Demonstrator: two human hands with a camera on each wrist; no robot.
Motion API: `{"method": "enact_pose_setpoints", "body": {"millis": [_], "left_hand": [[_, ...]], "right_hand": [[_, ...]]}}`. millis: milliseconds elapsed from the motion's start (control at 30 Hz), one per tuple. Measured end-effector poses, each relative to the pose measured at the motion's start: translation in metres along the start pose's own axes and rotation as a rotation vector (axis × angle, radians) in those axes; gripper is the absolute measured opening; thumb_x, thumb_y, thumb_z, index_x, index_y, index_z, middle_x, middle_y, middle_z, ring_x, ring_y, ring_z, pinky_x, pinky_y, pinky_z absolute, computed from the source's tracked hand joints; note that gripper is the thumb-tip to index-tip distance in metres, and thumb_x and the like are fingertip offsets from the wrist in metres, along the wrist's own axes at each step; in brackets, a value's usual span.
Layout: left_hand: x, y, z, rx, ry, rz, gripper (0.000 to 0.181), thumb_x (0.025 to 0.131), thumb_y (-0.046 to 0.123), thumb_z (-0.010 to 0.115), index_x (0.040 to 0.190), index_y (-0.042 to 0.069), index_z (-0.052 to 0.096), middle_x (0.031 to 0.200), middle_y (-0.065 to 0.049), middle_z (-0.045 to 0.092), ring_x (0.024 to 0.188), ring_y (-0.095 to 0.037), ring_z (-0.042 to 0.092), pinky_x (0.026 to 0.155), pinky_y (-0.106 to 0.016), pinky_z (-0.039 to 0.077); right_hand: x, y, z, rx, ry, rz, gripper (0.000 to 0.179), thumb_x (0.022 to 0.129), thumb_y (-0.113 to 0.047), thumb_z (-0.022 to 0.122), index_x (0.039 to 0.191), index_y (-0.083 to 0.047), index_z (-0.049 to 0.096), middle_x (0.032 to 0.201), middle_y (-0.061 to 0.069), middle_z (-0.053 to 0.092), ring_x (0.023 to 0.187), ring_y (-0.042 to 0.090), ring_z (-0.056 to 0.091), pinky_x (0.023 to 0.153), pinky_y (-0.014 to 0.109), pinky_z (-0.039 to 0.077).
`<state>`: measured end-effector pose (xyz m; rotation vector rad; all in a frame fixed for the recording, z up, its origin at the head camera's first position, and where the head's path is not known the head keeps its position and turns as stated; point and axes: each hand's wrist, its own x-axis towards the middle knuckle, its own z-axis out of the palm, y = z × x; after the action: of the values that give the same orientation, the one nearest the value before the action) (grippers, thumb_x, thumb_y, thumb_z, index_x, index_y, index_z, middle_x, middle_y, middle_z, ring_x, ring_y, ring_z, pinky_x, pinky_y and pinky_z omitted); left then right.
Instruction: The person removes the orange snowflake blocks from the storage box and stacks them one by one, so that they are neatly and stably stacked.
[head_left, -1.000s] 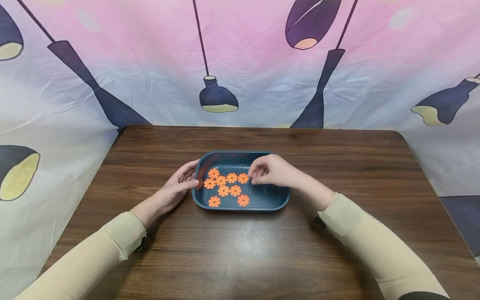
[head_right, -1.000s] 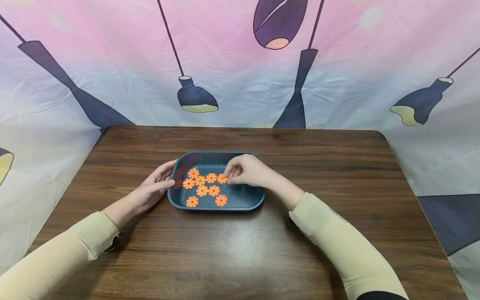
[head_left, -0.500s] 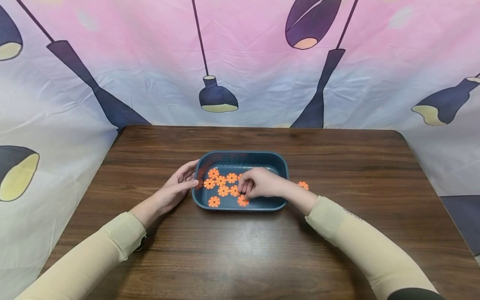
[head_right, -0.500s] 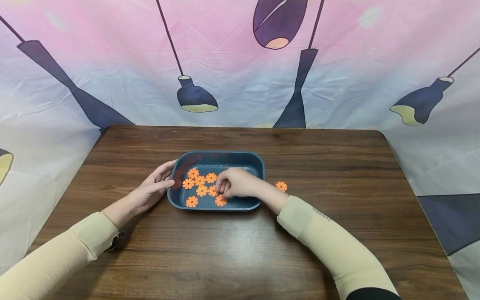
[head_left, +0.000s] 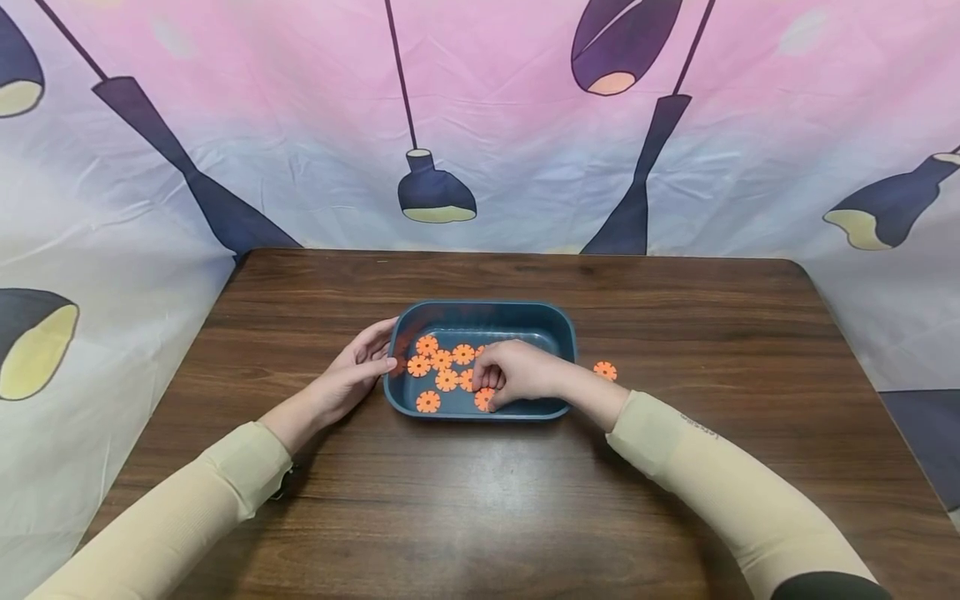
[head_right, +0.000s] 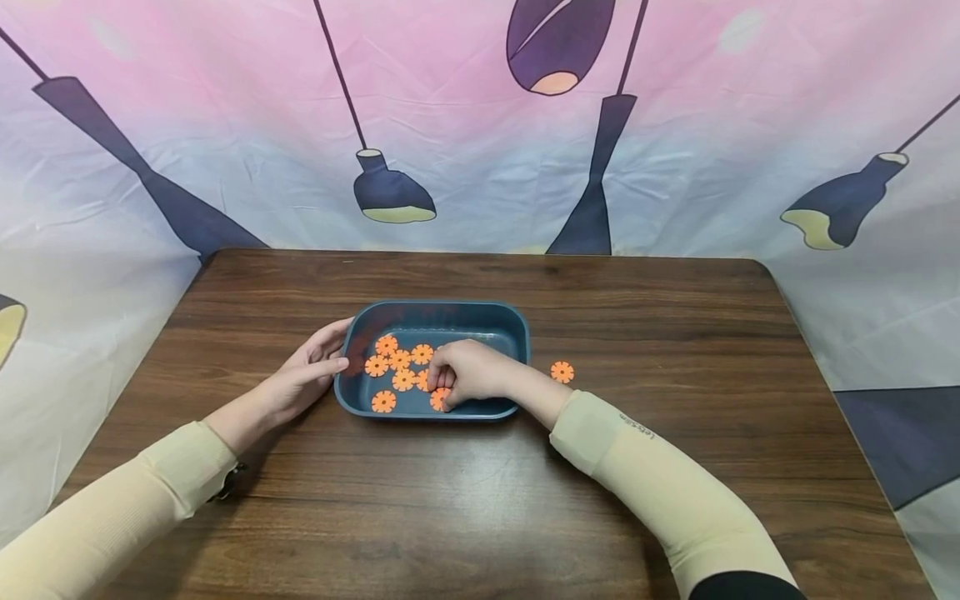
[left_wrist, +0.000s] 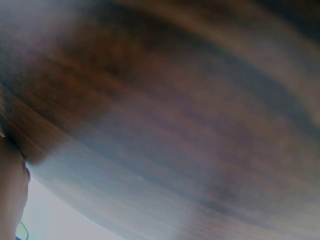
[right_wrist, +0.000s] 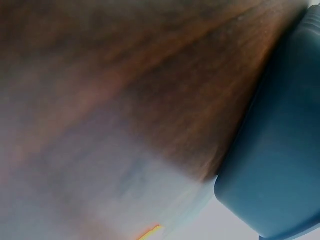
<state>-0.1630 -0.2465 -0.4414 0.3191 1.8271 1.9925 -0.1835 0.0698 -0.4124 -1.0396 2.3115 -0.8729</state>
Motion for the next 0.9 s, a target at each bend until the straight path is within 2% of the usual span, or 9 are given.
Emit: {"method": "enact_pose_setpoints", "body": {"millis": [200,733,900], "left_hand": [[-0.0019,0.0019,0.0002,-0.001,-0.003,0.011,0.061,0.107,0.001,0.051,0.164,0.009,0.031,0.154,0.006,0.048,0.138,-0.004,0.051,0.107,-0.017,0.05],[-0.001,0.0043,0.002,0.007,0.004,-0.011,0.062,0.107,-0.001,0.049,0.165,0.009,0.03,0.157,0.004,0.046,0.139,-0.003,0.049,0.108,-0.015,0.048],[-0.0012,0.0042,0.002,0.006,0.001,-0.008,0.062,0.107,0.0,0.049,0.165,0.008,0.028,0.157,0.004,0.045,0.14,-0.003,0.049,0.108,-0.015,0.048]], "right_hand": [[0.0001,-0.0026,0.0012,-0.059,0.007,-0.016,0.023,0.084,-0.007,0.091,0.1,-0.01,0.075,0.096,0.002,0.068,0.081,0.005,0.059,0.073,0.017,0.053],[-0.0008,-0.0037,0.001,-0.084,0.003,-0.003,0.022,0.084,-0.007,0.09,0.096,-0.013,0.072,0.091,0.0,0.066,0.08,0.006,0.056,0.072,0.018,0.05],[-0.0024,-0.0053,-0.0024,-0.099,0.018,-0.001,0.019,0.087,-0.003,0.086,0.092,-0.014,0.072,0.089,-0.001,0.067,0.078,0.006,0.057,0.072,0.018,0.051]]}}
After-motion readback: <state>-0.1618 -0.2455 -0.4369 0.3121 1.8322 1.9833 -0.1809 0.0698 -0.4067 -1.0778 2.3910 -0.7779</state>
